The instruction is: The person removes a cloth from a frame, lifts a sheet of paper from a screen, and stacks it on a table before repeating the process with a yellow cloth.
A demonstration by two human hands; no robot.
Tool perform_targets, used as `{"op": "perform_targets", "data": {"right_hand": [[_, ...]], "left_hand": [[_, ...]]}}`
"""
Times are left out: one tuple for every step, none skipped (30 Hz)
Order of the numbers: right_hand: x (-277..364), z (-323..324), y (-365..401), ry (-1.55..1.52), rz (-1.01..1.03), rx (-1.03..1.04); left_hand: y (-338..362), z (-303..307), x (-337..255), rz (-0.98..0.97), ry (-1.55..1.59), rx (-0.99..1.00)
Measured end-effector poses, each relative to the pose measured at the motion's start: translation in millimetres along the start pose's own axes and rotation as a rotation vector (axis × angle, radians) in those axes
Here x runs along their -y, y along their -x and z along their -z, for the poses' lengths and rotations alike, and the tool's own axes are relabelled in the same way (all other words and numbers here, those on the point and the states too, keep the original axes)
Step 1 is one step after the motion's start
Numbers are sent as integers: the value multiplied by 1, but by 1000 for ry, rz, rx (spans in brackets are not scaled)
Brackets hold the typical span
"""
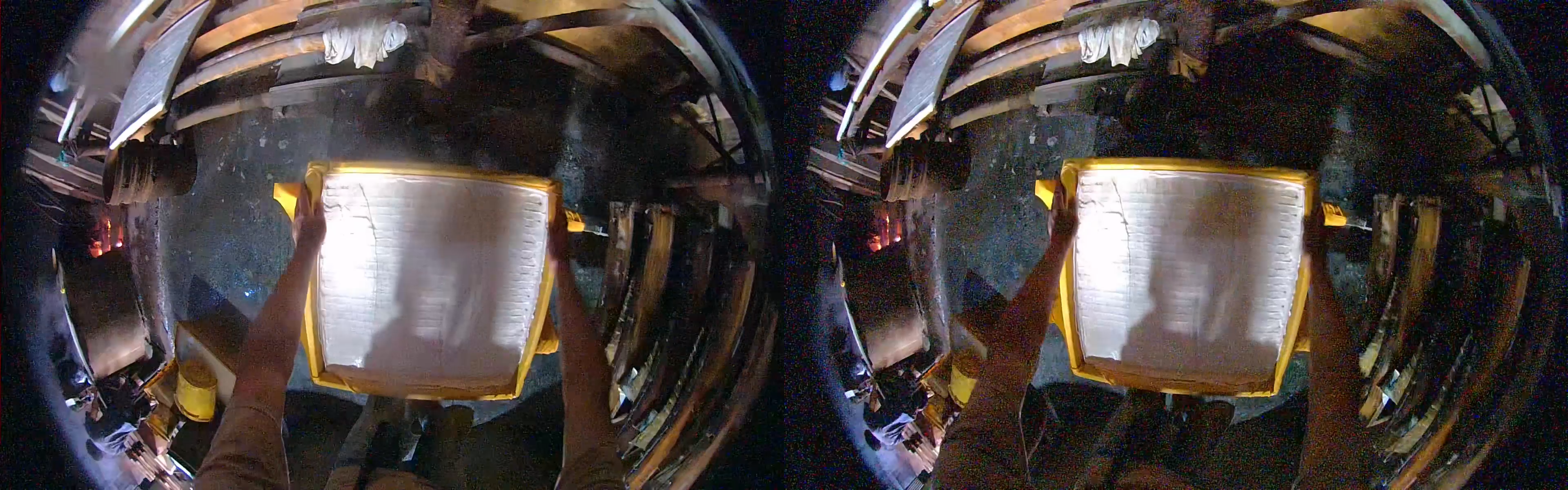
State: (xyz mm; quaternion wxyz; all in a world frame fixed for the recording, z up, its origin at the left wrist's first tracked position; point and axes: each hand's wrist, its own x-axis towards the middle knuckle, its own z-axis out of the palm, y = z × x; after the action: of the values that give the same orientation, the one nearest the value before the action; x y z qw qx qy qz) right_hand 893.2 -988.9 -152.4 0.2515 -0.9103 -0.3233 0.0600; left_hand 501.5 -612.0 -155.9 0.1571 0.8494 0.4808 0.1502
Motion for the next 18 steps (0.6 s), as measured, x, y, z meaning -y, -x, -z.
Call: {"op": "perform_targets", "data": {"right_hand": [[2, 2, 34, -32, -22, -1], [3, 6, 71, -56, -41, 0], [1, 10, 108, -79, -64, 6], [-1, 12, 143, -105, -91, 16], [-13, 12, 178, -161, -85, 3], [-32, 4, 213, -216, -75, -13], [-38, 7, 251, -329, -358, 129], [-37, 12, 286, -444, -642, 273], [-31, 19, 316, -383, -568, 177], [-22, 25, 339, -321, -497, 81], [-8, 36, 358, -328, -502, 59], [13, 56, 375, -485, -567, 79], [20, 72, 386, -571, -593, 68], [27, 88, 396, -655, -620, 55], [27, 98, 403, -661, -674, 141], [19, 101, 416, -697, -721, 236], [9, 102, 429, -726, -768, 333], [1, 107, 440, -733, -779, 277]], "left_hand": [[26, 8, 0, 36, -5, 50], [63, 9, 13, 31, -11, 65], [98, 11, 22, -68, -25, -9], [133, 19, 41, 81, -527, 502], [198, -14, 95, -203, -1001, 510], [240, -2, 101, 185, -134, 432], [281, 11, 106, 452, 751, 157], [311, 16, 107, 468, 864, 118], [341, 22, 107, 481, 977, 77], [357, 44, 73, 522, 1379, -31], [367, 62, 47, 501, 1384, -19], [374, 83, 20, 296, 493, 151], [376, 98, -2, 60, -396, 261], [374, 104, -20, 30, -386, 241], [375, 109, -35, 164, -153, 346], [379, 115, -50, 290, 81, 463], [386, 116, -61, 409, 315, 592], [392, 111, -71, 520, 546, 734]]}}
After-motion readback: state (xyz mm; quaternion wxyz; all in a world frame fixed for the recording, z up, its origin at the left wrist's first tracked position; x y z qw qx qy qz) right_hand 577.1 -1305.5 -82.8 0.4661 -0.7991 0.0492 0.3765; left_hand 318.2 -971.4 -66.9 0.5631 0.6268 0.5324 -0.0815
